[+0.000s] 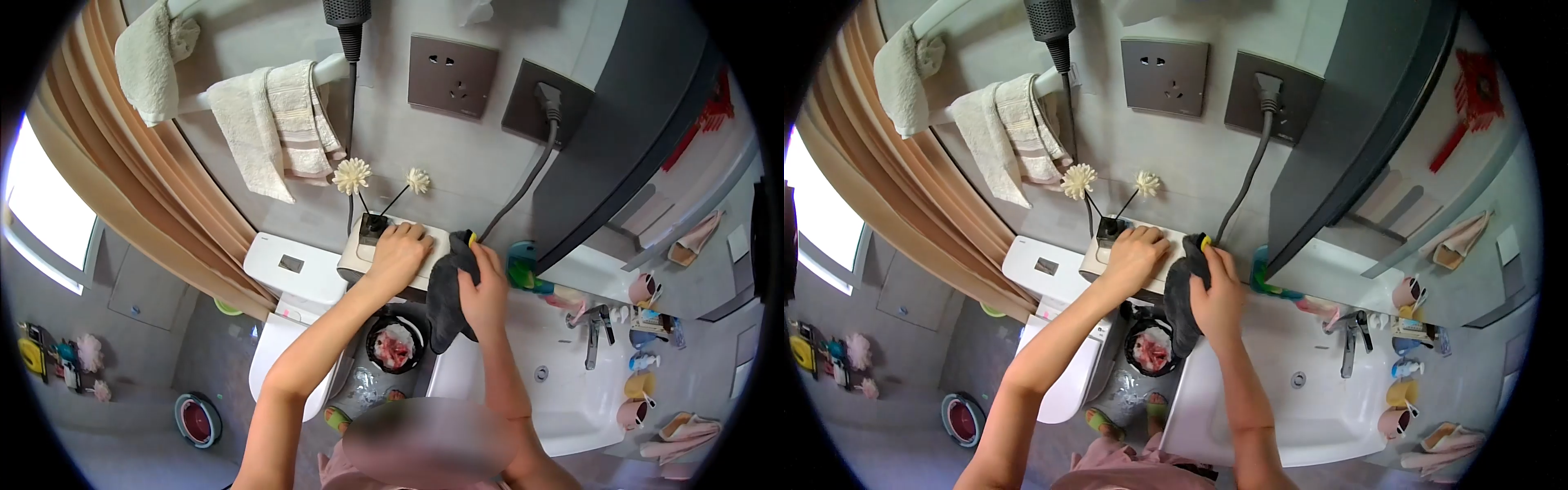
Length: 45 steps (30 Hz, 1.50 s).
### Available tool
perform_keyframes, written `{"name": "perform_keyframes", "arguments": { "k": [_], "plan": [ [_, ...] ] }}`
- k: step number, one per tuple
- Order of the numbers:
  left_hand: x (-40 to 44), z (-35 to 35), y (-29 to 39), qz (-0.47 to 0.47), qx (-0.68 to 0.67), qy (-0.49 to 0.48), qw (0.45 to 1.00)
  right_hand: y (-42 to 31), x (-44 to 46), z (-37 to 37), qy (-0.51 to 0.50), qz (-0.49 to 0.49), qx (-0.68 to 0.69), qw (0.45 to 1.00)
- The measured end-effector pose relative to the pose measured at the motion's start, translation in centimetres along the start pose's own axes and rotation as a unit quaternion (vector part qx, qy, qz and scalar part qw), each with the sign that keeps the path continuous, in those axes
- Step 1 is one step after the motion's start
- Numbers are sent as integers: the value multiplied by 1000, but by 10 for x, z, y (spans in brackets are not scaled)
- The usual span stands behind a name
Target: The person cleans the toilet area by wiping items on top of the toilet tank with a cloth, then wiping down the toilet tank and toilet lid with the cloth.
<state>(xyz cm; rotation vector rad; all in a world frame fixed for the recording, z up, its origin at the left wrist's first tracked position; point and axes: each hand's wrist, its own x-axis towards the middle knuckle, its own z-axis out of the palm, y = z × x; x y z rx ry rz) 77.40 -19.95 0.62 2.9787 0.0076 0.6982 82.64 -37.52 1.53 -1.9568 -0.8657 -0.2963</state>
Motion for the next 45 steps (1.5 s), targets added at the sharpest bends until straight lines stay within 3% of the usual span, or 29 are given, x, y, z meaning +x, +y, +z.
{"name": "perform_keyframes", "arguments": {
  "k": [4,9,12,16,20,22,24,26,28,31,36,39,41,42,43,44,45],
  "plan": [
    [-22,-9,-4,67,-23,32,997,-5,17,20,-55,-39,-146,987],
    [-32,-11,-14,86,-97,55,990,-3,37,33,-107,-102,-197,969],
    [-39,-19,-14,56,-110,-2,992,-4,45,43,-140,-94,-214,962],
    [-42,-19,-7,48,-129,43,990,0,54,50,-163,-130,-248,946],
    [-32,-13,8,-19,-25,40,999,6,58,47,-158,-159,-203,953],
    [-24,-9,12,-52,49,35,997,4,59,39,-215,-111,-171,955],
    [-20,-11,12,-26,87,39,995,4,51,29,-207,-94,-136,964],
    [-19,-21,14,-20,8,-74,997,5,45,20,-221,-89,-112,965],
    [-23,-19,13,-2,1,-54,999,5,38,15,-236,-46,-83,967],
    [-23,-12,10,34,-17,-7,999,12,24,13,-128,38,36,990],
    [-15,-5,-1,67,-38,12,997,10,9,4,-77,52,79,993],
    [-16,-22,0,17,-117,36,992,11,2,1,-55,41,87,994],
    [-24,-32,3,-110,-329,95,933,12,-2,-1,-54,42,108,992],
    [-32,-30,3,-110,-329,94,933,12,-2,-2,-53,43,109,992],
    [-42,-26,4,-208,-491,158,831,11,-2,-3,-51,40,114,991],
    [-51,-25,6,-298,-630,213,685,11,-4,-4,-49,37,118,991],
    [-59,-25,5,-332,-688,225,606,10,-4,-5,-50,38,118,991]
  ]
}}
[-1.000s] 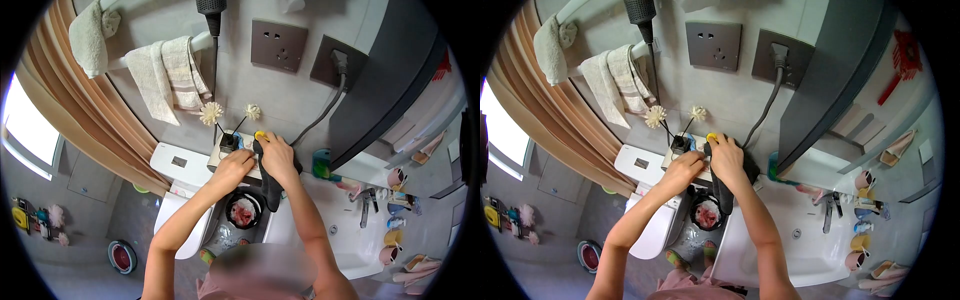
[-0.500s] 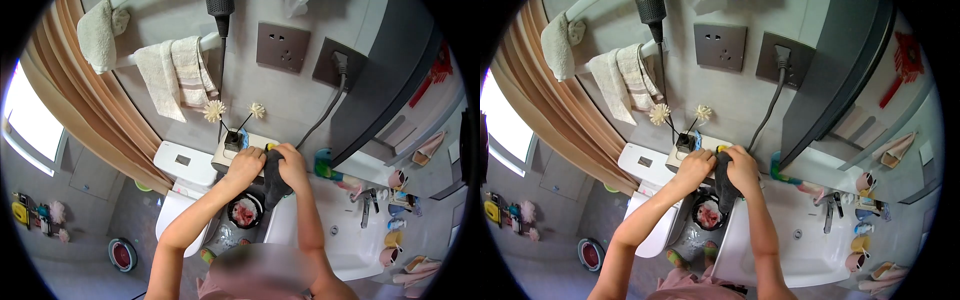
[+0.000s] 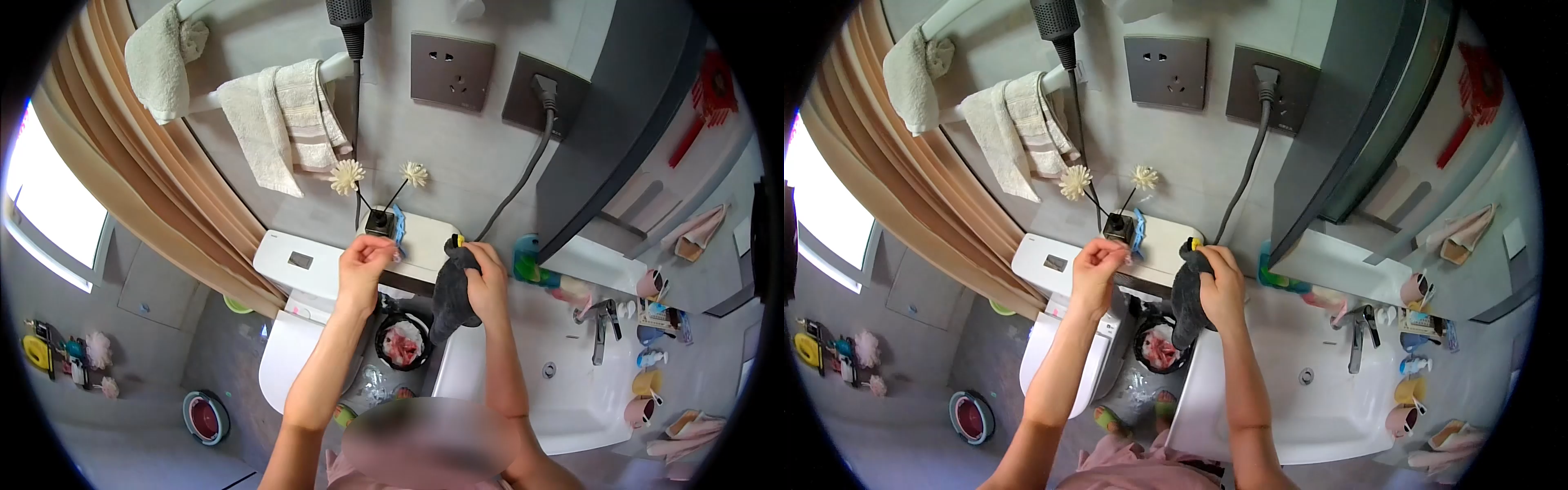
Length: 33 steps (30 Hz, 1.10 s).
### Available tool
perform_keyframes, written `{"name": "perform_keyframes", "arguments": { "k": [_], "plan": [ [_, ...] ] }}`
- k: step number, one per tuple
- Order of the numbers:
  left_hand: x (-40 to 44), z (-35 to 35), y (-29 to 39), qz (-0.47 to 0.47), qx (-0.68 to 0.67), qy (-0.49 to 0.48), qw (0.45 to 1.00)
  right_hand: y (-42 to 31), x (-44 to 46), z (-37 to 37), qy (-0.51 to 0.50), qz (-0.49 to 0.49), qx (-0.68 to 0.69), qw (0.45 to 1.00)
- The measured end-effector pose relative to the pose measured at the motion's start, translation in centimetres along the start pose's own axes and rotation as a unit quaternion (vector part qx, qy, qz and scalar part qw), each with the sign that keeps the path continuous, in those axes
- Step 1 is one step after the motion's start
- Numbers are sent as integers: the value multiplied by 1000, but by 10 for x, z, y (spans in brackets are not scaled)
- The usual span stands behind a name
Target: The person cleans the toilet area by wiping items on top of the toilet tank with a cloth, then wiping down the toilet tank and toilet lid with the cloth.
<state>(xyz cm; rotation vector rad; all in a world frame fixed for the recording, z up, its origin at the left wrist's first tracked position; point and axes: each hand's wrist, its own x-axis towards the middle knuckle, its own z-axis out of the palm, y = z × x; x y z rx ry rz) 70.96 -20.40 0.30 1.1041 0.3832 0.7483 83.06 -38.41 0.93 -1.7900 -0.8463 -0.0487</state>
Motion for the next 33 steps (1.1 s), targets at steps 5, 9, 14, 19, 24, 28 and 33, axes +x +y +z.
{"name": "perform_keyframes", "arguments": {
  "k": [5,9,14,19,24,28,33],
  "plan": [
    [-6,-18,-1,-100,-304,16,947,-5,4,7,-14,10,-17,1000],
    [-6,-23,1,-134,-331,59,932,-10,10,10,-27,4,-26,999],
    [-2,-14,0,-10,285,96,954,-5,14,12,-32,-17,-24,999],
    [-1,24,-10,222,671,57,705,-9,12,12,-32,-15,-43,998],
    [10,31,-18,177,689,57,700,-12,18,13,-32,-24,-60,997],
    [9,28,-16,174,665,65,724,-17,37,31,-32,-71,-188,979],
    [-2,18,1,218,592,98,770,-10,54,56,-94,-105,-338,931]
  ]
}}
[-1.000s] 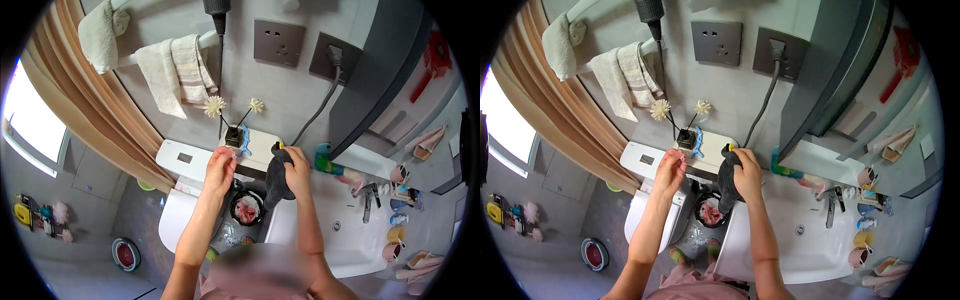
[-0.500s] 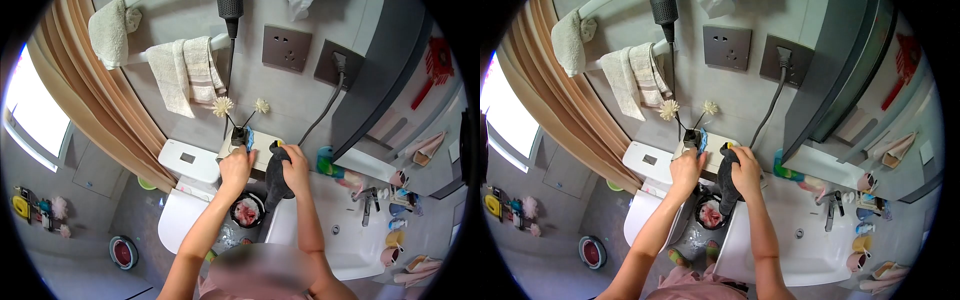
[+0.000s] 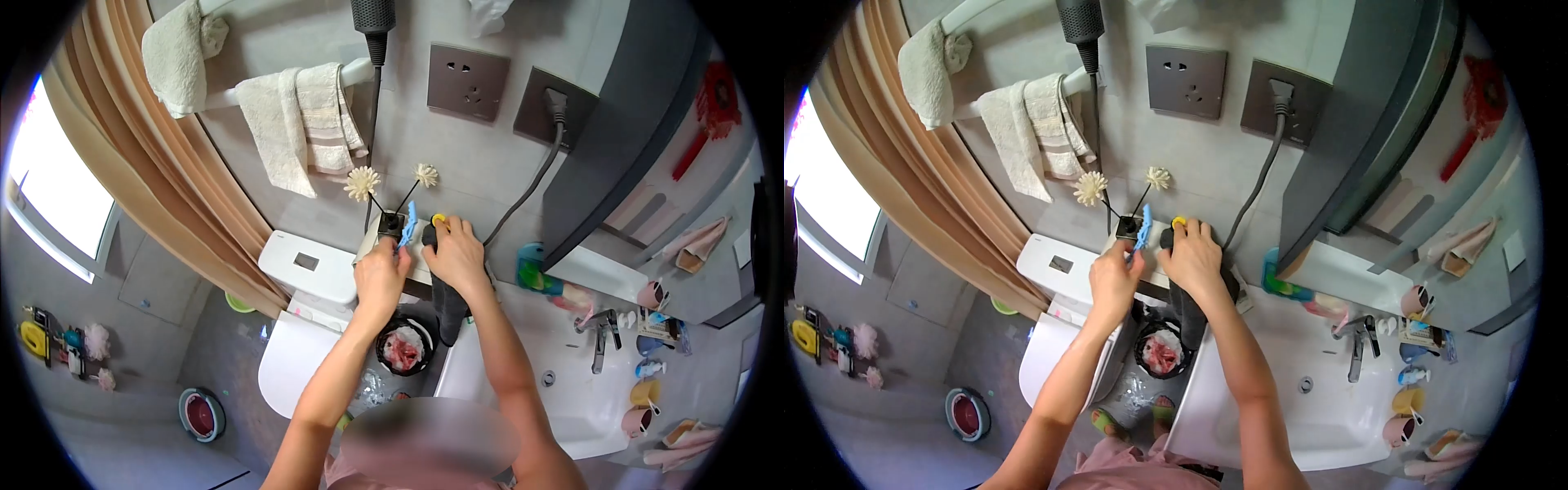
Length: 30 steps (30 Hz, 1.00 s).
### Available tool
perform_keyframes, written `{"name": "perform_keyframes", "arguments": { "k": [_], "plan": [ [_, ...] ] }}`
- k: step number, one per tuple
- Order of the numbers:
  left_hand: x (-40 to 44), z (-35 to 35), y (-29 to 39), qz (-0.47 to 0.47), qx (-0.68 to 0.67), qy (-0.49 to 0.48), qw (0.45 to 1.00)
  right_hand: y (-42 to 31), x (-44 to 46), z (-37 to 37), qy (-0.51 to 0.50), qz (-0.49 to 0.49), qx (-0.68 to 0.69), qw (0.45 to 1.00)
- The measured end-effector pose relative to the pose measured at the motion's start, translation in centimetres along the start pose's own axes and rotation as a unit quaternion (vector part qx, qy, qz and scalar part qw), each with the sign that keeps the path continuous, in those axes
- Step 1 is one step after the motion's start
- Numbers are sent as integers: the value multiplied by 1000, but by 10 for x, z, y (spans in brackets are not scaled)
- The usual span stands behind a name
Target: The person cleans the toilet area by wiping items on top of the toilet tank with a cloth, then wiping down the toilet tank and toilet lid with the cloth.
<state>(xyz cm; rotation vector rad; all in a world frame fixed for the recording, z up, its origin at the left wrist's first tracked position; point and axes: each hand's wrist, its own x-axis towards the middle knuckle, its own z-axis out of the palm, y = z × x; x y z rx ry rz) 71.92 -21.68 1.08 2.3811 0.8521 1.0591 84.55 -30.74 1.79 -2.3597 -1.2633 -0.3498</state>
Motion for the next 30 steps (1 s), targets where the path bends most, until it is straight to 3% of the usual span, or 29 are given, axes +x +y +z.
{"name": "perform_keyframes", "arguments": {
  "k": [6,8,9,10,12,13,18,20,22,24,26,28,30],
  "plan": [
    [-7,-26,-26,-42,-27,-22,999,17,-9,-13,-85,-40,85,992],
    [-8,-27,-29,-24,-21,-2,999,25,-12,-19,-166,-109,130,971],
    [-8,-27,-30,-24,-24,-1,999,29,-9,-22,-198,-99,149,964],
    [-9,-26,-32,-25,-27,-2,999,30,-6,-19,-198,-99,149,964],
    [-9,-23,-32,-22,-28,-5,999,30,-2,-9,-34,-49,119,991],
    [-10,-21,-33,-20,-29,-7,999,23,0,-7,-12,-19,96,995],
    [-13,-13,-36,-27,-38,-11,999,17,-3,-16,-66,-60,78,993],
    [-11,-12,-37,-24,-40,-1,999,21,-4,-28,-192,-112,124,967],
    [-10,-12,-37,-32,-39,-7,999,23,-3,-24,-196,-101,144,965],
    [-10,-15,-33,-44,-37,-23,998,15,-2,-14,-79,-65,87,991],
    [-7,-16,-32,-52,-35,-33,997,3,-3,-21,-97,-68,54,992],
    [-10,-14,-36,-40,-49,-9,998,-3,-3,-32,-217,-111,68,967],
    [-10,-14,-37,-35,-50,-5,998,0,0,-21,-194,-125,74,970]
  ]
}}
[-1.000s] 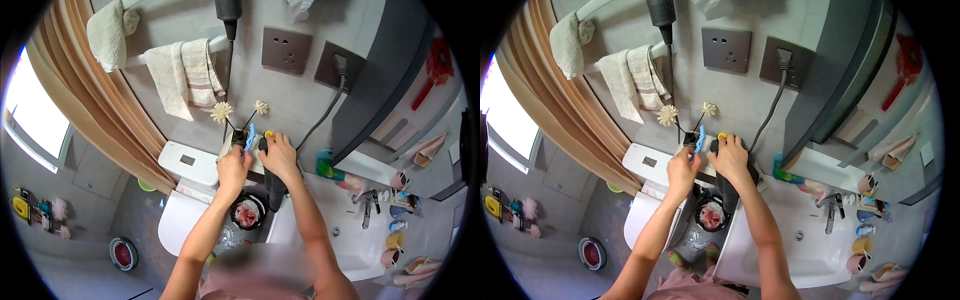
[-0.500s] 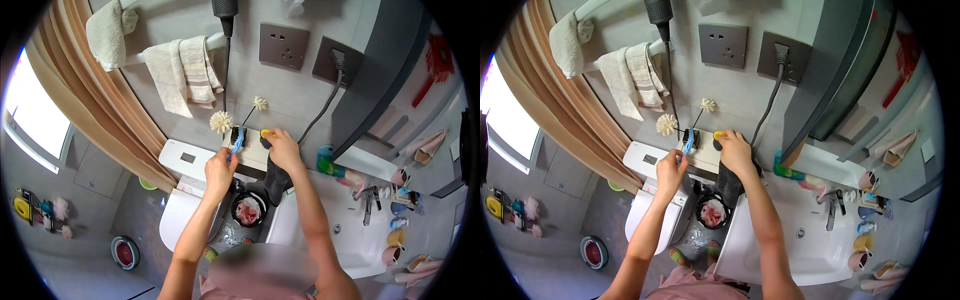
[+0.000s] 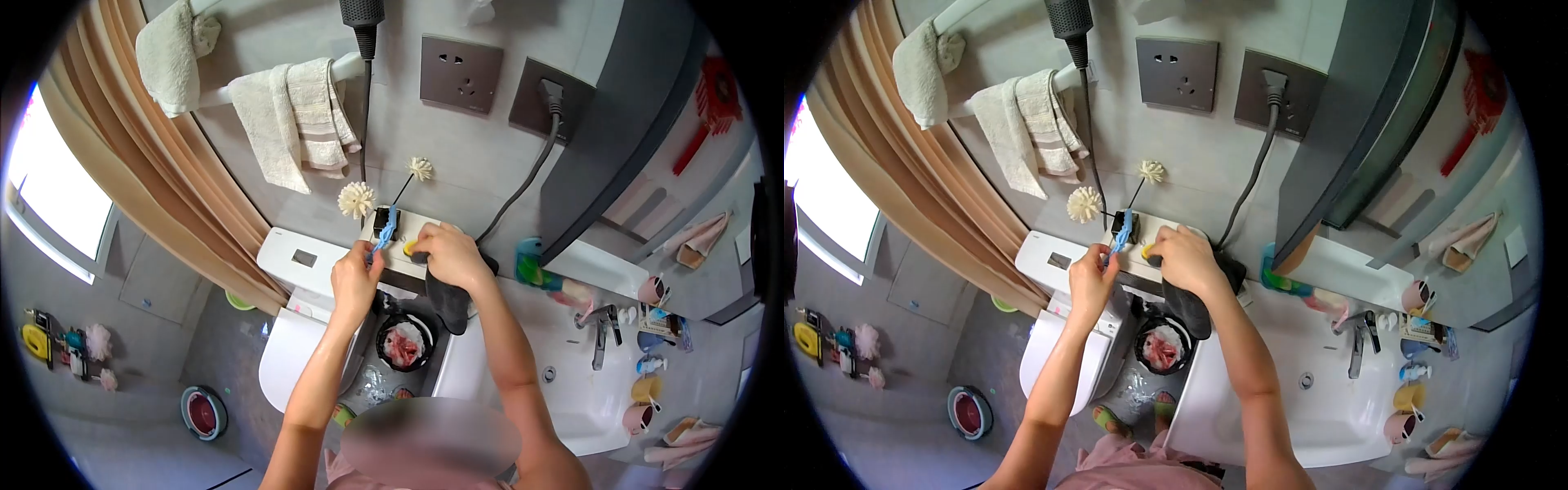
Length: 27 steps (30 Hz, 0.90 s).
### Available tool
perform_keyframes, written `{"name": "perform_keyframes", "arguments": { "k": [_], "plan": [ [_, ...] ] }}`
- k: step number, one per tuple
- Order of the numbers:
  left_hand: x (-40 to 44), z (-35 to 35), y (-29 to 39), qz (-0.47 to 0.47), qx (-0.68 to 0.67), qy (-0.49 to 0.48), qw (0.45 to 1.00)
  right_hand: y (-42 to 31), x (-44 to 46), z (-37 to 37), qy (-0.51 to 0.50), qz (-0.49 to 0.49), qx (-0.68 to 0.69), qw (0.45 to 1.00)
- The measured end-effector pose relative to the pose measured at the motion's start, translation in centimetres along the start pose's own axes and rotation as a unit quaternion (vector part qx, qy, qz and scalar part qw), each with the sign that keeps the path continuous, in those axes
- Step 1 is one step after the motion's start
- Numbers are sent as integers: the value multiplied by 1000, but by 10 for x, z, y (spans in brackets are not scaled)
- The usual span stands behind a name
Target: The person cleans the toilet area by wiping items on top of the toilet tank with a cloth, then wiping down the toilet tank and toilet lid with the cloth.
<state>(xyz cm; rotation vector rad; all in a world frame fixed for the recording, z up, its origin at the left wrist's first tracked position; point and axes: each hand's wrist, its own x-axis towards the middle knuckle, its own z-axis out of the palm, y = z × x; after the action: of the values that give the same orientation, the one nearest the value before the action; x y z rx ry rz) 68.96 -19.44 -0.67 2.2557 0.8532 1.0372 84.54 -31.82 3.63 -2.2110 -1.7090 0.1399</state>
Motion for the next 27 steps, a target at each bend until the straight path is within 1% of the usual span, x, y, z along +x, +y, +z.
{"name": "perform_keyframes", "arguments": {
  "k": [2,4,8,10,13,14,16,17,19,20,22,23,24,26,27],
  "plan": [
    [2,-2,4,6,-2,0,1000,-2,5,4,44,7,16,999],
    [1,-5,9,-24,21,-50,998,-6,4,5,34,-4,6,999],
    [2,0,9,-11,18,-37,999,-8,-13,-6,37,-27,-16,999],
    [3,-2,10,-15,22,-40,999,0,-28,-6,38,-21,-37,998],
    [2,-4,7,1,21,-31,999,8,-48,-8,65,48,-31,996],
    [1,-5,7,-1,18,-31,999,7,-48,-7,63,48,-33,996],
    [0,-7,6,11,27,-20,999,9,-43,-2,124,131,-63,982],
    [-2,-8,6,11,26,-19,999,17,-37,4,125,130,-65,981],
    [-8,-9,6,30,21,-26,999,31,-25,14,201,158,-71,964],
    [-10,-8,6,31,20,-25,999,32,-27,17,202,158,-73,964],
    [-12,-4,8,34,24,-38,998,30,-40,23,204,139,3,969],
    [-12,-2,10,35,22,-39,998,21,-52,20,185,119,16,975],
    [-11,0,12,39,22,-43,998,11,-63,16,145,115,46,982],
    [-7,6,20,46,21,-46,998,9,-69,16,140,97,71,983],
    [-3,11,25,65,23,-52,996,15,-66,18,139,100,73,983]
  ]
}}
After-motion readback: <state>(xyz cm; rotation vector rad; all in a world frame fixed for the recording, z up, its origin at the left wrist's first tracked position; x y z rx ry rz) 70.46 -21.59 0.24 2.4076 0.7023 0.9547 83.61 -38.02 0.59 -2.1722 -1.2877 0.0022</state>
